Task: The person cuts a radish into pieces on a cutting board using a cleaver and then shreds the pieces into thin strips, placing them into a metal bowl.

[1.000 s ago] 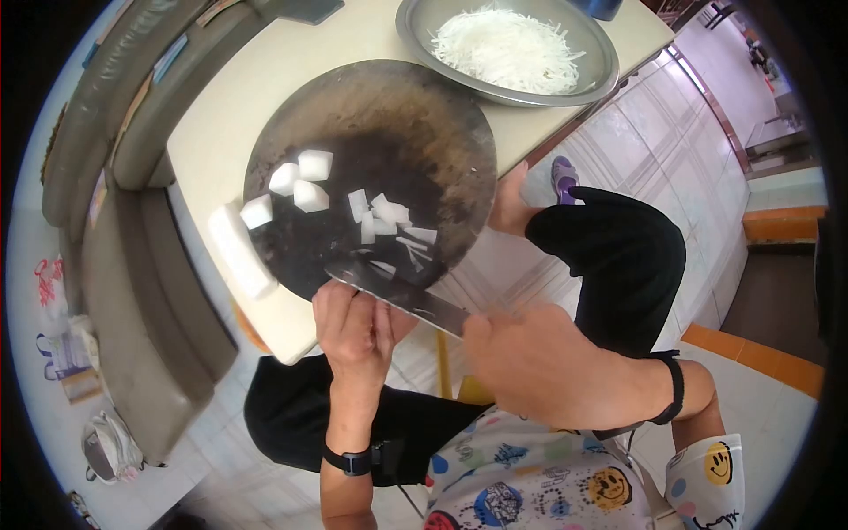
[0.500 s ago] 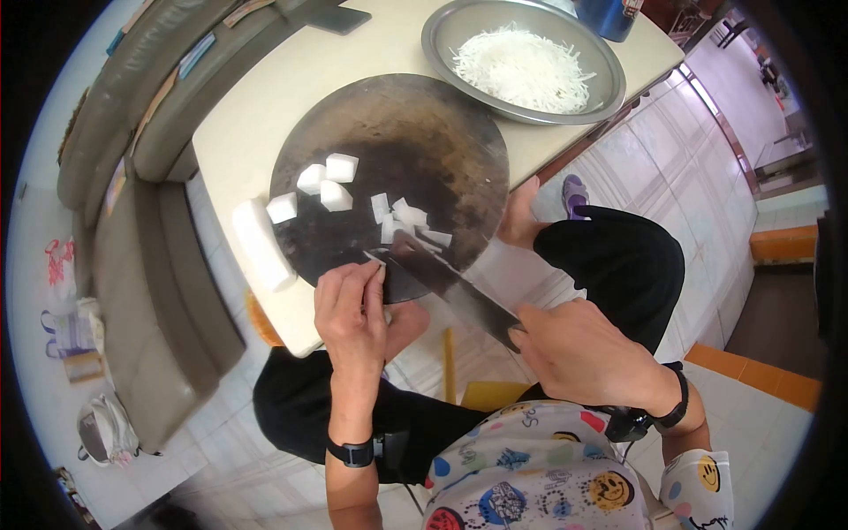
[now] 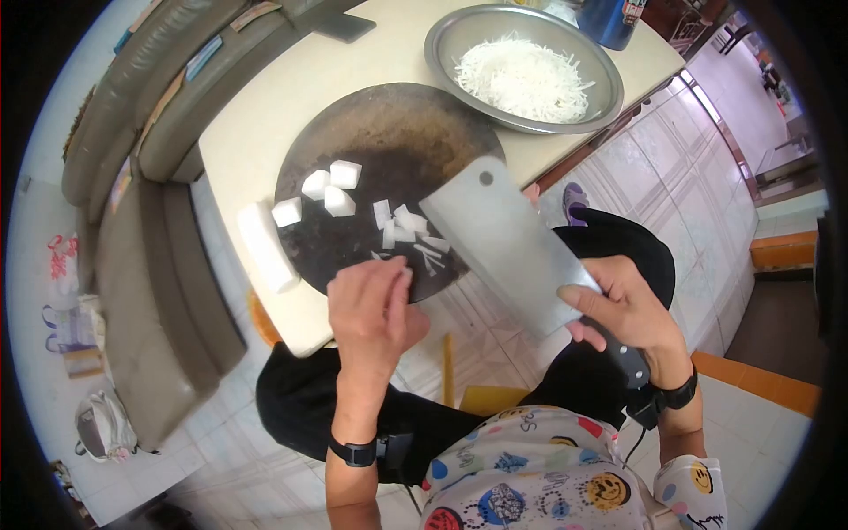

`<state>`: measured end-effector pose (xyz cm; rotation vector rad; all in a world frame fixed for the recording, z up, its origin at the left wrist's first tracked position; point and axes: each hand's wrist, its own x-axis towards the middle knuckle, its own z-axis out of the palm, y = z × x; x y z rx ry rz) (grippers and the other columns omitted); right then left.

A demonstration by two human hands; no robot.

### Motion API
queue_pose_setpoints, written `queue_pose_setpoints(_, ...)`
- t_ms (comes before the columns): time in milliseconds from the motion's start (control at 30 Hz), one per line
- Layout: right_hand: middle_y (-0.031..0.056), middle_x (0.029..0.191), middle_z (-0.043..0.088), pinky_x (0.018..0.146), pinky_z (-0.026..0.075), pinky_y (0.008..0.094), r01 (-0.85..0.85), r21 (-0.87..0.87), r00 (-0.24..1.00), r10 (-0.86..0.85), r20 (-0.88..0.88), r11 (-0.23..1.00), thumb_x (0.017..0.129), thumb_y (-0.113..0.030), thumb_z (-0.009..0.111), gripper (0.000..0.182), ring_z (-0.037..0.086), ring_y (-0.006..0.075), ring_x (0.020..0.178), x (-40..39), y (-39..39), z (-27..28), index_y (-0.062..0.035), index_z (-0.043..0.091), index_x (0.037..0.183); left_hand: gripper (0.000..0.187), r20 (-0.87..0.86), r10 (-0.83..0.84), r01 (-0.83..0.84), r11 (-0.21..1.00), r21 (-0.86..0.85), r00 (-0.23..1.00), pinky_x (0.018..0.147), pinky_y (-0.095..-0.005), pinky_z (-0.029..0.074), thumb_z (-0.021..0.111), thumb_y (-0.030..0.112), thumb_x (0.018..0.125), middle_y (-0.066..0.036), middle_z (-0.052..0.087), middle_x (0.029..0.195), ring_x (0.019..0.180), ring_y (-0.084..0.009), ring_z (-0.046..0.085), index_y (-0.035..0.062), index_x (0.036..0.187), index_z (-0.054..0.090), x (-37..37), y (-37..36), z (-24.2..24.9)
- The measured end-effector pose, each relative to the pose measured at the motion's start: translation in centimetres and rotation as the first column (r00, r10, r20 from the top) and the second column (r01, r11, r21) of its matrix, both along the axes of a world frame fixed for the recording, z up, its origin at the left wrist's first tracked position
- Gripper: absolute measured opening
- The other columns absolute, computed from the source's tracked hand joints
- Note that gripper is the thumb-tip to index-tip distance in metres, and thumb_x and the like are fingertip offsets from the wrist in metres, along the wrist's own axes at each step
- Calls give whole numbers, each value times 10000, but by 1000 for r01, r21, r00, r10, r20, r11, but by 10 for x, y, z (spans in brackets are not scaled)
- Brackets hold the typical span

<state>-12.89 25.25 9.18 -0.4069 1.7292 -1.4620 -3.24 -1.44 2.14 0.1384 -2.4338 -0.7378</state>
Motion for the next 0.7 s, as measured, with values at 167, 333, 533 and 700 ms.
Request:
queue_pose_setpoints(167,64,600,600,369,341,190,59,-140,998,-60,0,988,967,-134,559,209,466,57,388,-24,10,-14,46,613,876,256,97,-163,177,971,-158,982,854,-396,390,750,58,737,-81,564,1006,999,-272,539,97,988,721,-5,14,4)
queue_pose_setpoints(333,70,596,598,373,342,195,77,-137,997,-73,36,988,960,-138,568,206,471,65,390,-25,2,-16,53,629,914,241,142,-151,177,964,-198,978,873,-410,381,750,70,738,-98,559,1032,1022,-286,529,100,975,723,-5,14,4)
queue_pose_setpoints(533,59,609,600,384,358,204,-22,-130,1000,25,16,991,967,-142,559,210,486,69,399,-25,4,-30,55,624,931,214,112,-80,104,970,-222,991,872,-437,383,752,61,730,-110,563,1038,1017,-319,534,105,936,713,-2,-3,-2)
queue_pose_setpoints(700,54,605,600,390,366,201,49,-119,999,-48,8,992,965,-168,569,231,486,69,394,-25,8,-33,52,624,918,177,66,31,-14,970,-242,997,886,-408,389,751,52,741,-96,583,1045,1010,-303,548,100,907,713,5,-19,-3)
